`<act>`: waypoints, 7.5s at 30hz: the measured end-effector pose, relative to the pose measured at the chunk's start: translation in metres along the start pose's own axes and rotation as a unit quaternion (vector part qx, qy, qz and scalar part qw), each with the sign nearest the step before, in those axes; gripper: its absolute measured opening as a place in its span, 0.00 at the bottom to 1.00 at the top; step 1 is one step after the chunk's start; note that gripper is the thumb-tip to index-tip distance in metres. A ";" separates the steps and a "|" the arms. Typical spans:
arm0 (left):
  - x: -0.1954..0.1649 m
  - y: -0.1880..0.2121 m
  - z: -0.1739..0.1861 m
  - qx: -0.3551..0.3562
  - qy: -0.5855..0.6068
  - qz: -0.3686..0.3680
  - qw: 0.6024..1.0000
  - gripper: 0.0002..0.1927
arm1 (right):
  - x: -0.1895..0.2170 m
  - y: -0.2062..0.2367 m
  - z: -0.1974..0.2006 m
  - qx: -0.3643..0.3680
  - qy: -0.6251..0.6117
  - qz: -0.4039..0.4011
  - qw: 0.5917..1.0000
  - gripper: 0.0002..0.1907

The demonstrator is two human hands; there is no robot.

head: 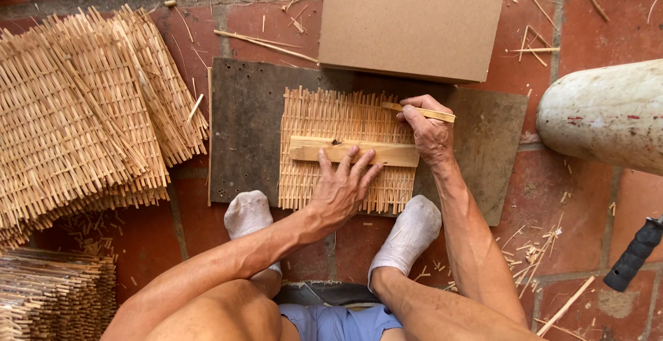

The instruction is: The person assembles a small bamboo mat by interlacing thin strips, then applies glue to a cardboard backing using a roller and presses the mat onto it. The finished unit is stacked with others.

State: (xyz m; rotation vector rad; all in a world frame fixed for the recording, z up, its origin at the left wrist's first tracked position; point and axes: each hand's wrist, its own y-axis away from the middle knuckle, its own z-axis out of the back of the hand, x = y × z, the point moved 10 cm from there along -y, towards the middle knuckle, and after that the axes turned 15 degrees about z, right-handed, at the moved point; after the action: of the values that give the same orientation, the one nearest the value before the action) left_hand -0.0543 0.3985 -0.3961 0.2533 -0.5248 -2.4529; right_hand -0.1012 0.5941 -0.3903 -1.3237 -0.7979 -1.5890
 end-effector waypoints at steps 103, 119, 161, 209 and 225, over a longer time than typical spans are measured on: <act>0.002 -0.008 -0.001 -0.042 -0.036 -0.007 0.998 0.31 | 0.025 -0.017 -0.116 0.023 -0.031 0.042 0.998 0.12; 0.000 -0.008 -0.010 -0.057 -0.019 0.009 0.998 0.32 | 0.010 -0.005 -0.073 -0.032 -0.050 0.040 0.997 0.10; 0.000 0.002 0.002 -0.041 -0.009 0.017 0.999 0.31 | 0.016 0.015 0.032 -0.129 0.020 0.082 0.988 0.09; -0.005 -0.001 -0.011 -0.031 -0.014 -0.002 0.999 0.32 | 0.005 0.003 -0.016 -0.013 0.021 -0.005 1.000 0.11; -0.004 0.000 -0.007 -0.027 -0.026 -0.003 0.999 0.33 | 0.012 0.007 -0.027 -0.015 0.038 0.011 0.999 0.11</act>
State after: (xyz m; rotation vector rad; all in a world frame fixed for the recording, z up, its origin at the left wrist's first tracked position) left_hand -0.0487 0.3983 -0.4024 0.1693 -0.4786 -2.4810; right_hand -0.1056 0.5648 -0.3855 -1.2822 -0.7137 -1.6292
